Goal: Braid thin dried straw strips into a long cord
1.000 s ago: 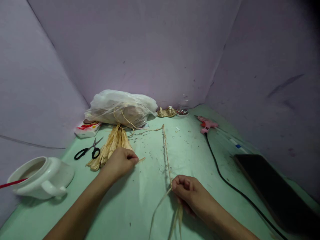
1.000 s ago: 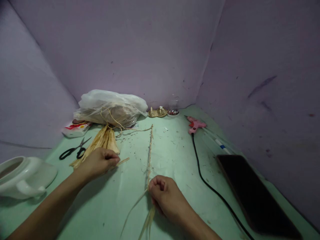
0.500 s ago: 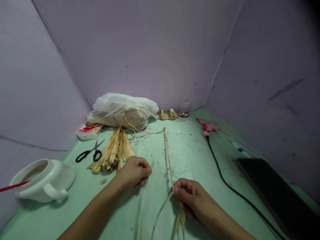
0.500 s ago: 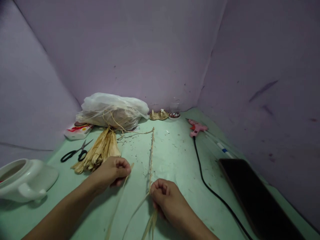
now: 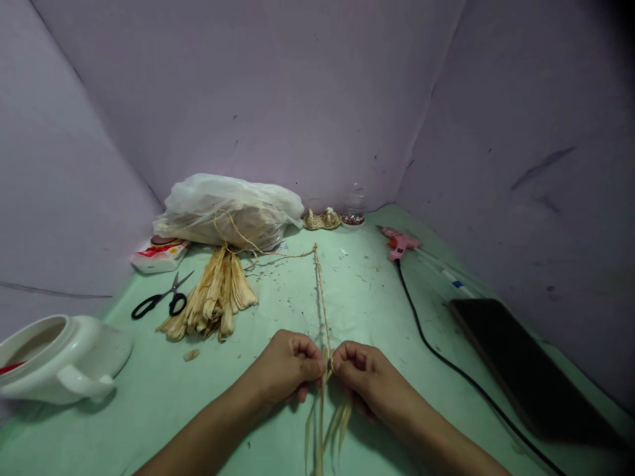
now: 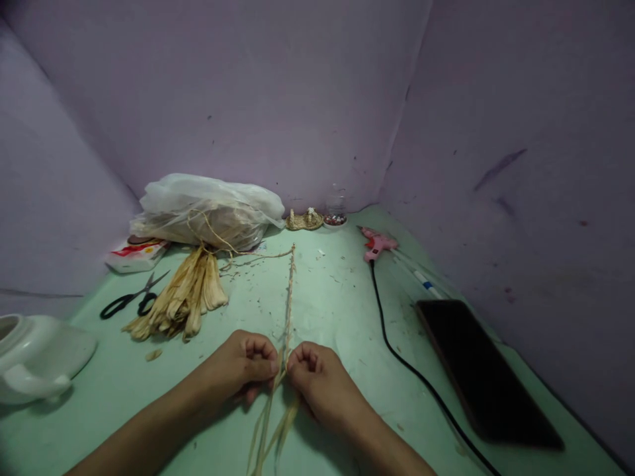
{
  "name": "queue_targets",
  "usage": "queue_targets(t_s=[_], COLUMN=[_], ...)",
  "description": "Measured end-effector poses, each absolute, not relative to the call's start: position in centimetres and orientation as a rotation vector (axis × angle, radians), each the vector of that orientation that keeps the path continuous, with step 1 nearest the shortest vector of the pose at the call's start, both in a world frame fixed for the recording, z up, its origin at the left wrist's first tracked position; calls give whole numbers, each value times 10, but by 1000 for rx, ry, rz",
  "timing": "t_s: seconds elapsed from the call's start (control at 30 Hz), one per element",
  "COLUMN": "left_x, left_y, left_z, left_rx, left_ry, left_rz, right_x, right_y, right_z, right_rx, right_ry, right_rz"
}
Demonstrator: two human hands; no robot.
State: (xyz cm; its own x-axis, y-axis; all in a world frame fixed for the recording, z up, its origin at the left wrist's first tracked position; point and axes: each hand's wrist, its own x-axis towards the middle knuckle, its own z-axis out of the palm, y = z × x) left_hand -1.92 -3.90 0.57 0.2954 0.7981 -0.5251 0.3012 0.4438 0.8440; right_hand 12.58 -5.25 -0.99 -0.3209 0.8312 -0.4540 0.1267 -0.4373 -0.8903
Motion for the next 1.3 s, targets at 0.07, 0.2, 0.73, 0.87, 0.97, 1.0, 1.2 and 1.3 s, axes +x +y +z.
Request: queue_targets(t_s=[0.07, 0.2, 0.73, 0.87, 0.97, 1.0, 1.2, 1.3], left_x=[-19, -21, -20, -19, -18, -18, -18, -18], left_y=[-39, -39, -44, -43, -43, -43, -46, -46], left_z=[5, 4, -1, 5, 7, 6, 1, -1], left_rx=[1107, 1100, 1183, 1117, 1070, 1057, 1019, 1064], left_ry=[1302, 1314, 1287, 1336, 1328, 1311, 1238, 1243], left_rz=[451, 464, 468, 425, 422, 428, 459, 457], right_x=[125, 126, 125, 126, 126, 127, 127, 127], right_y=[-52, -53, -55, -55, -55, -55, -55, -55], right_z=[-8, -7, -16, -16, -15, -15, -16, -16], right_rx=[-1429, -1465, -1460, -1438, -1432, -1429, -1415, -1411], right_ry=[-1225, -1231, -1231, -1243, -1249, -1247, -1220, -1210], right_rz=[1811, 1799, 1764, 1775, 1781, 1785, 1787, 1797])
